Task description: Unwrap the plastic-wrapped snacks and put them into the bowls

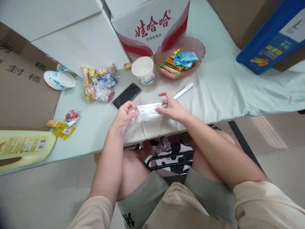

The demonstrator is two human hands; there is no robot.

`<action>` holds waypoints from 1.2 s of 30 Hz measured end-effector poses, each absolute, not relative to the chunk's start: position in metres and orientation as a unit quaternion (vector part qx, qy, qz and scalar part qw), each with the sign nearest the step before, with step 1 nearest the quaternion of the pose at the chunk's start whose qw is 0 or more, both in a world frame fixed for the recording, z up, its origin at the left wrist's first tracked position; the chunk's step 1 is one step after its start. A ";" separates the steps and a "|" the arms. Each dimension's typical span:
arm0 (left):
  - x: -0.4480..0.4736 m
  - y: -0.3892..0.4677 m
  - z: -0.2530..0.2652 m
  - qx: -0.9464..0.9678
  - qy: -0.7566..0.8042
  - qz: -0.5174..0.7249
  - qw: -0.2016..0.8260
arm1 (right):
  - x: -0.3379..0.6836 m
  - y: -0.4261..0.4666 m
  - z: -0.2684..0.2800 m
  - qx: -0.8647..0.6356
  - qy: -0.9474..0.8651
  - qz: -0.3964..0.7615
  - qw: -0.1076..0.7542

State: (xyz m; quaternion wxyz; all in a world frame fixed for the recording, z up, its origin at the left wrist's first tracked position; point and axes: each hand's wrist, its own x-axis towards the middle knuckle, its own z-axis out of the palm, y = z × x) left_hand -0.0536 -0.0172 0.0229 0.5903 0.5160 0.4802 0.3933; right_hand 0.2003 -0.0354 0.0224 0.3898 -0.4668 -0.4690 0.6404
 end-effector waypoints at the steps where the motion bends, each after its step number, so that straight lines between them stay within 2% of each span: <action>1: -0.051 -0.015 0.020 0.516 0.492 0.408 0.570 | 0.198 -0.035 0.021 -0.499 -0.459 0.621 0.394; 7: -0.041 -0.011 0.016 0.497 0.541 0.554 0.392 | 0.194 -0.030 0.021 -0.567 -0.444 0.518 0.462; 9: -0.036 -0.016 0.015 0.526 0.548 0.526 0.383 | 0.194 -0.031 0.026 -0.583 -0.478 0.462 0.467; 13: -0.019 -0.030 0.011 0.574 0.518 0.466 0.430 | 0.193 -0.042 0.033 -0.539 -0.594 0.357 0.478; 16: -0.004 -0.036 0.007 0.578 0.462 0.467 0.484 | 0.189 -0.052 0.034 -0.441 -0.666 0.399 0.450; 19: 0.006 -0.039 0.006 0.577 0.423 0.453 0.532 | 0.183 -0.058 0.032 -0.399 -0.662 0.455 0.442; 22: 0.010 -0.039 0.007 0.552 0.454 0.441 0.543 | 0.177 -0.057 0.030 -0.455 -0.616 0.445 0.465; 27: 0.008 -0.036 0.012 0.479 0.455 0.431 0.615 | 0.177 -0.051 0.023 -0.558 -0.566 0.345 0.499; 30: 0.004 -0.034 0.017 0.472 0.442 0.410 0.643 | 0.182 -0.050 0.016 -0.527 -0.544 0.436 0.487; 33: -0.003 -0.032 0.023 0.542 0.448 0.340 0.624 | 0.188 -0.049 0.014 -0.463 -0.534 0.541 0.455; 36: -0.010 -0.033 0.027 0.587 0.421 0.279 0.633 | 0.188 -0.048 0.017 -0.460 -0.564 0.558 0.399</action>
